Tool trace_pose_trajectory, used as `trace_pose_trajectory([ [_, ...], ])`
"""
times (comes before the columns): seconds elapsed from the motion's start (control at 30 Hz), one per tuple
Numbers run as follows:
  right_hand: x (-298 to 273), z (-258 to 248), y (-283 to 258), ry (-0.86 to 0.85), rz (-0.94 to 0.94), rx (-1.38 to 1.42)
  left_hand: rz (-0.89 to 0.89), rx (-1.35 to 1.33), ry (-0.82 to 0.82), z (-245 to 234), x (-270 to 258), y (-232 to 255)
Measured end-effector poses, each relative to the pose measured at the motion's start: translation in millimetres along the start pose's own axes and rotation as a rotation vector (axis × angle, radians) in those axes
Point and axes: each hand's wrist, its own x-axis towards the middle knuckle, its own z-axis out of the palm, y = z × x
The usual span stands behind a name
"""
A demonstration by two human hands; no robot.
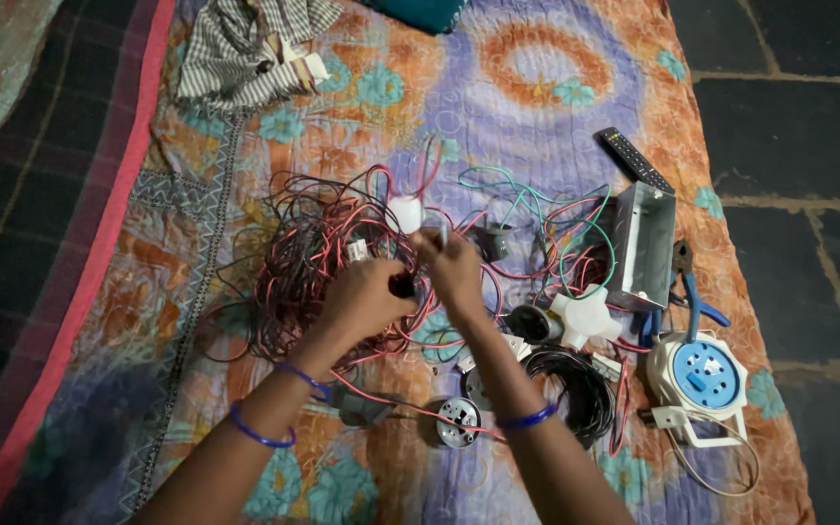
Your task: The person is working on a tangled pile of electrical wires and components on a bed. They use pliers to strip and manipulate wires, handling various plugs and sockets. The task involves organizing and possibly repairing the electrical setup.
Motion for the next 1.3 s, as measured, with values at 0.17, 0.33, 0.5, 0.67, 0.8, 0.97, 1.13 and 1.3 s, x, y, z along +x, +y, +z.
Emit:
trace_pose_trajectory([
  [0.17, 67, -42, -20, 0.151, 0.04, 0.09, -0.127, -0.374, -0.236, -8, -2, -13],
  [0.33, 130, -106, -12, -0.02, -0.053, -0.302, 0.02, -0.778, -0.59, -5, -11, -16],
  [0.5, 128, -203, -5, 0.03, -0.189, -0.467, -0.314, -0.986, -0.546, -11, -8, 1],
  [0.67, 69, -217, 40, -0.024, 0.039, -0.857, -0.164, -0.748, -0.454, 51, -1, -19],
  [0.8, 27, -157, 93, -0.229, -0.064, -0.967, 0.162, 0.027, -0.277, 106, -17, -52],
  [0.97, 26, -104, 129, -0.273, -0.074, -0.861, 0.016, 0.503, -0.17, 141, -22, -71],
  [1.13, 52, -62, 164, -0.143, -0.136, -0.7, 0.014, 0.685, 0.17, 153, 18, -107],
  [1.3, 100, -40, 146, -0.01, -0.216, -0.562, 0.067, 0.789, 0.284, 85, 66, -123],
])
